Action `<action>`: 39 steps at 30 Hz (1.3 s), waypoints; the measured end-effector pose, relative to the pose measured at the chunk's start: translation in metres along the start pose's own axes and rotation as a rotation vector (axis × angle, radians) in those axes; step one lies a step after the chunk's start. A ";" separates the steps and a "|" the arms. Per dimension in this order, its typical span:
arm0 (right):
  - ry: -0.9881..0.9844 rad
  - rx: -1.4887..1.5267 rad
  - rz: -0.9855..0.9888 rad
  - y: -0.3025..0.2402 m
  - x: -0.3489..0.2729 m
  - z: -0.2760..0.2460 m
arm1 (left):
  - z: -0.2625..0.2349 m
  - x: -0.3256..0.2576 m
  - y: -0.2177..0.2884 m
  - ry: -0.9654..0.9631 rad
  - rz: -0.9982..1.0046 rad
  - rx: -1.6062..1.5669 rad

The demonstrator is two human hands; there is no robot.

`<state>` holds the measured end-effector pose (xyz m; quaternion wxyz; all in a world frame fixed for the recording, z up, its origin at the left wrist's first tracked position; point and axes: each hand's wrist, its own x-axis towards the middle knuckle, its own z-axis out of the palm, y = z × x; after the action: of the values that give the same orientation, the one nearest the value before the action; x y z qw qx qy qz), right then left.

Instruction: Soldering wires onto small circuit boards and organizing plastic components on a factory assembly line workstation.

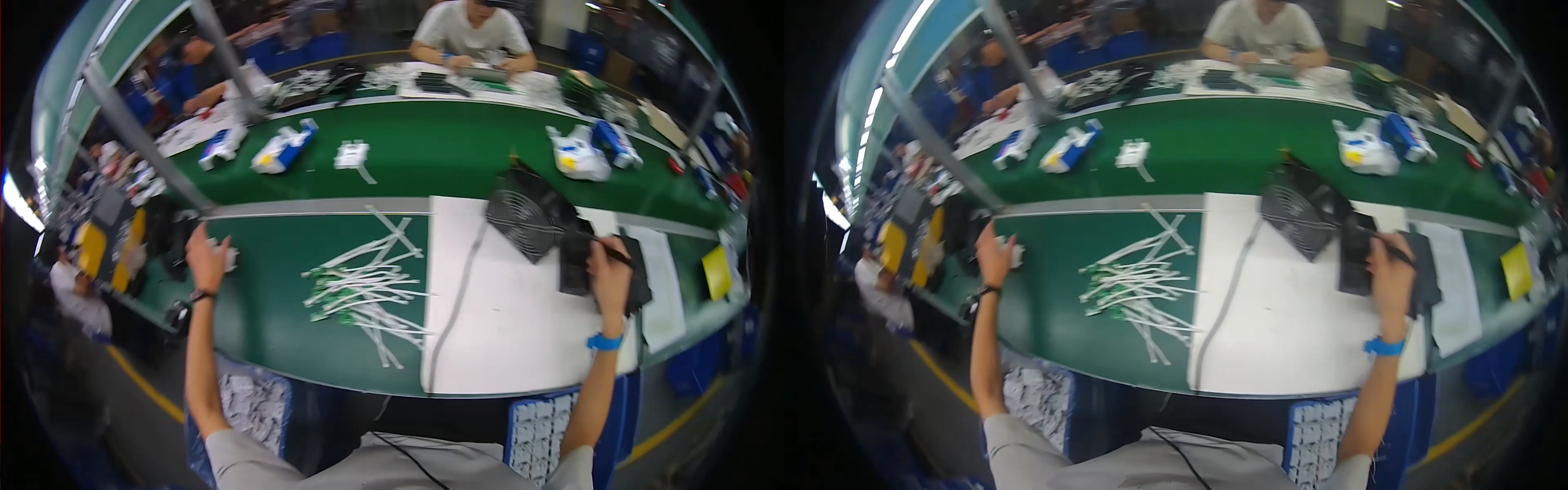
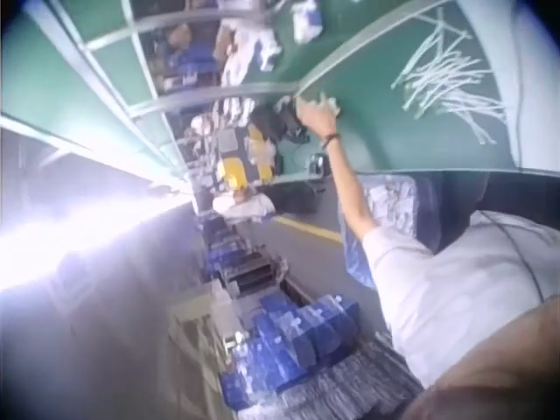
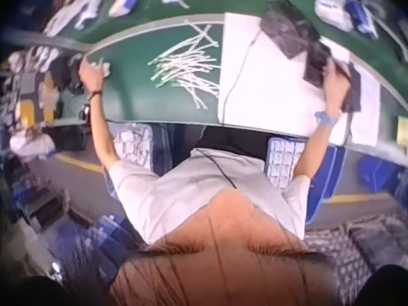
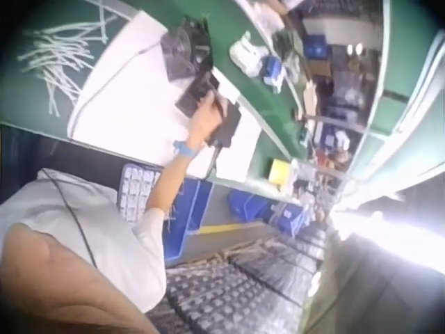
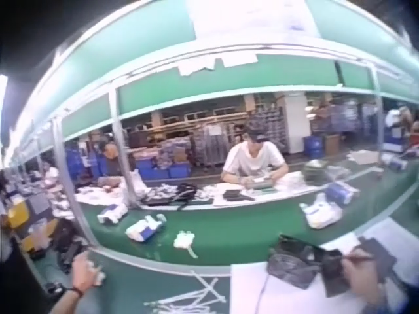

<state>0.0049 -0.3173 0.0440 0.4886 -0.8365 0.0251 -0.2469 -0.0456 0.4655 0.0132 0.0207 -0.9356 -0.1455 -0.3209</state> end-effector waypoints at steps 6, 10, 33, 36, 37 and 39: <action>0.070 0.139 0.137 -0.007 -0.008 0.008 | 0.027 -0.055 -0.018 -0.164 -0.131 -0.057; 0.077 0.152 0.132 -0.006 -0.008 0.011 | 0.019 -0.055 -0.004 -0.082 -0.129 -0.190; -0.528 -0.087 -0.522 -0.165 -0.046 0.308 | -0.065 -0.092 0.138 -0.281 -0.584 -1.922; -0.413 -0.405 -0.548 -0.116 -0.028 0.361 | -0.079 -0.104 0.168 -0.624 -0.745 -2.406; -0.399 -0.529 -0.510 -0.093 -0.023 0.371 | -0.088 -0.107 0.180 -0.663 -0.858 -2.370; -0.348 -0.461 -0.625 -0.089 -0.030 0.379 | -0.098 -0.119 0.186 -0.687 -0.889 -2.343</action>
<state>0.1263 0.0430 -0.0456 0.1872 -0.9204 -0.2580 -0.2264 -0.1402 0.2436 0.0284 -0.9500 -0.3027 -0.0740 0.0191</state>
